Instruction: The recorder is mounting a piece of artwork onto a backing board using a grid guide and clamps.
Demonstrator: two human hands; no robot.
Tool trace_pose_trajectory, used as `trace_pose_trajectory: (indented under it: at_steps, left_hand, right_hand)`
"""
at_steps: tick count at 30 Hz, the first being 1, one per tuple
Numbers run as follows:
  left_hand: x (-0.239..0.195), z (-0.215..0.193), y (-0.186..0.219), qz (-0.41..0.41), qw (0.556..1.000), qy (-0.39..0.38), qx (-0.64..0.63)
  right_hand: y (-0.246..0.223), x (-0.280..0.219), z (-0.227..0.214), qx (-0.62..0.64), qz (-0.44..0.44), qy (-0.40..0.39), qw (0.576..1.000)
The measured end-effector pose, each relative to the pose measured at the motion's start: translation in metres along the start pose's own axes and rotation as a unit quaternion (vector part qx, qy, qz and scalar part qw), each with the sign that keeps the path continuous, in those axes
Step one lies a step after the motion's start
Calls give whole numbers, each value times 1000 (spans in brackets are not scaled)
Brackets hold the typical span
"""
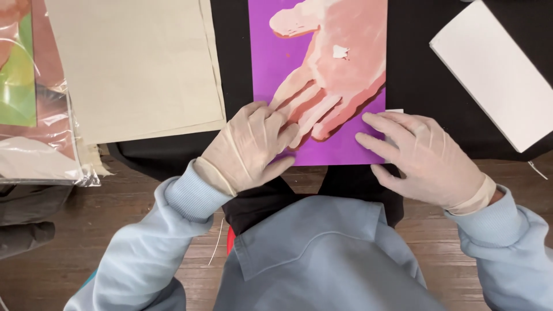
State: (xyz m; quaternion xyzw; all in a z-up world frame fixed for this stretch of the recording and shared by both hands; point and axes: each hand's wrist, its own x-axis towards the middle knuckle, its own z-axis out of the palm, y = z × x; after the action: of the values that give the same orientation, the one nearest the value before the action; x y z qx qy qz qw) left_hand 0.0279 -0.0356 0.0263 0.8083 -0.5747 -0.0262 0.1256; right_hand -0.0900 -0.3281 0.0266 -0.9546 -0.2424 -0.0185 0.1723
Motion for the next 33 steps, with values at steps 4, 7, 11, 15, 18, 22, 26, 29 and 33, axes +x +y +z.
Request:
trace_pose_trajectory:
  at_steps: [4,7,11,15,18,22,26,29,33]
  left_hand:
    - [7,0,-3,46,996,67,40]
    - [9,8,-7,72,991,66,96]
    - [15,7,-6,82,989,45,115]
    - [18,10,-1,57,991,39,118]
    - [17,12,0,46,991,37,119]
    - [19,4,3,49,990,29,126]
    - [19,9,2,46,991,34,123]
    - [18,10,1,43,991,43,123]
    - [19,9,1,48,991,27,121]
  right_hand:
    - [3,0,2,13,2,-10,1000]
    - [2,1,-1,15,12,-16,1000]
    - [3,1,-1,3,17,-30,999]
    - [3,1,-2,5,21,-39,999]
    - [3,0,0,10,20,-41,999]
    - [2,-2,1,14,17,-23,999]
    - [8,-14,-14,21,24,-20,999]
    - [28,-43,-25,-1,99,46,994]
    - [93,-135,10,-52,345,64,935]
